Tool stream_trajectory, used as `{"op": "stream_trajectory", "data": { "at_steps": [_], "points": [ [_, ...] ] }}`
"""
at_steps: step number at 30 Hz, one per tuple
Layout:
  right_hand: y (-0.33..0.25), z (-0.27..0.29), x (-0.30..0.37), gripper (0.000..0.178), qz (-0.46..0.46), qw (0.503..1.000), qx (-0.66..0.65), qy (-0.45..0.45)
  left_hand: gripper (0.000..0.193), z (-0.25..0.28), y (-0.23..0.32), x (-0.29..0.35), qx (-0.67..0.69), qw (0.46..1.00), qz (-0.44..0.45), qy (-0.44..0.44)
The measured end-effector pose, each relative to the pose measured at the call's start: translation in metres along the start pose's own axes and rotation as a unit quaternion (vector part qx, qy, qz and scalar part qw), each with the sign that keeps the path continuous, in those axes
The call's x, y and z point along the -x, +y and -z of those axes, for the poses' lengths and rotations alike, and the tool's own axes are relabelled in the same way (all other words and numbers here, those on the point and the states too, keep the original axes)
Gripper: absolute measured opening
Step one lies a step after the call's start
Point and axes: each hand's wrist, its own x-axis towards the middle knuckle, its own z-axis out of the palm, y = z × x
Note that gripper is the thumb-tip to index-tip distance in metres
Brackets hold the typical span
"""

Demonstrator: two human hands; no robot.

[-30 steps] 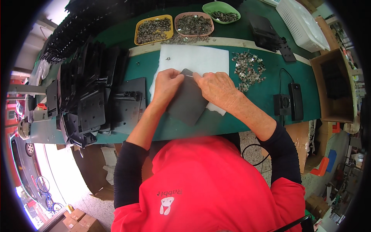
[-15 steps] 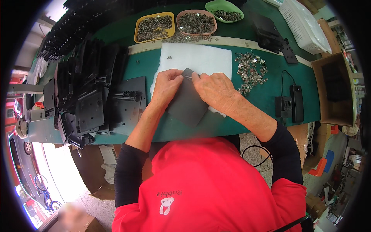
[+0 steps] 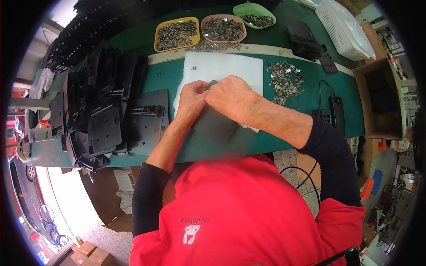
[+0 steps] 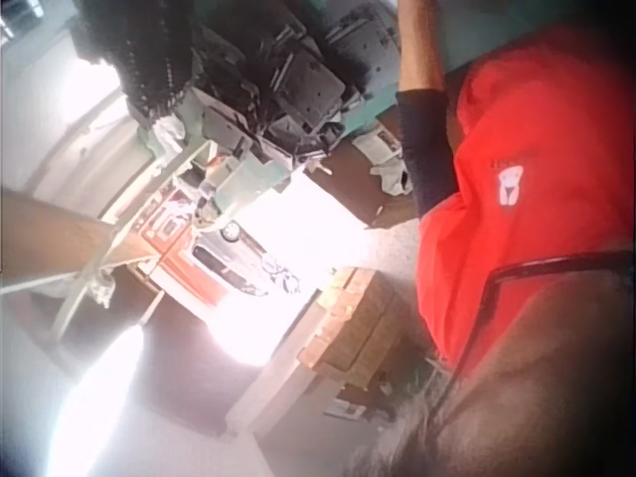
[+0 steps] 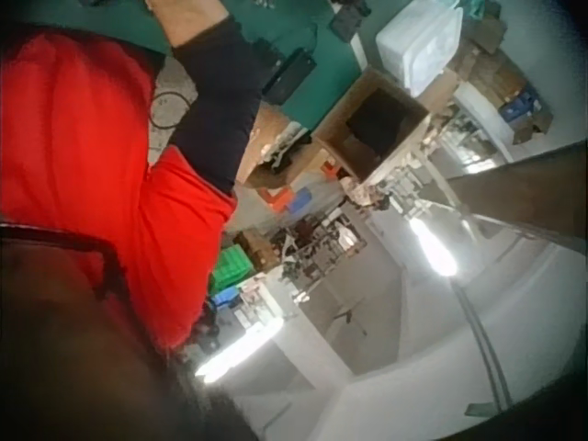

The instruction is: The person uses a small screwdriver to tighten screws on the back of a black electronic device. They repeatedly pick up the device, secure fasteners, and place it back on the workbench. The person handles multiple similar units in a repetitive assembly or finishing process.

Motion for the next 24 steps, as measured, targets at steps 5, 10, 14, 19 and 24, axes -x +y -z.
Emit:
{"op": "stream_trajectory", "data": {
  "at_steps": [5,10,14,19,24],
  "points": [
    [0.011,-0.011,0.006,0.010,-0.059,0.995,-0.062,0.042,0.028,0.002,0.003,0.000,0.003,1.000,0.017,0.013],
    [0.035,-0.054,0.036,0.017,-0.197,0.931,-0.275,0.135,0.020,0.000,0.010,0.004,-0.058,0.996,0.013,0.066],
    [0.046,-0.094,0.063,0.019,-0.252,0.848,-0.381,0.267,0.020,-0.002,0.002,0.003,0.057,0.992,-0.013,0.115],
    [0.059,-0.098,0.079,0.023,-0.307,0.763,-0.485,0.296,0.018,0.003,0.033,0.024,0.126,0.972,-0.129,0.154],
    [0.071,-0.118,0.076,0.023,-0.346,0.683,-0.554,0.326,0.019,-0.025,0.048,0.042,-0.214,0.804,-0.506,0.229]
  ]
}}
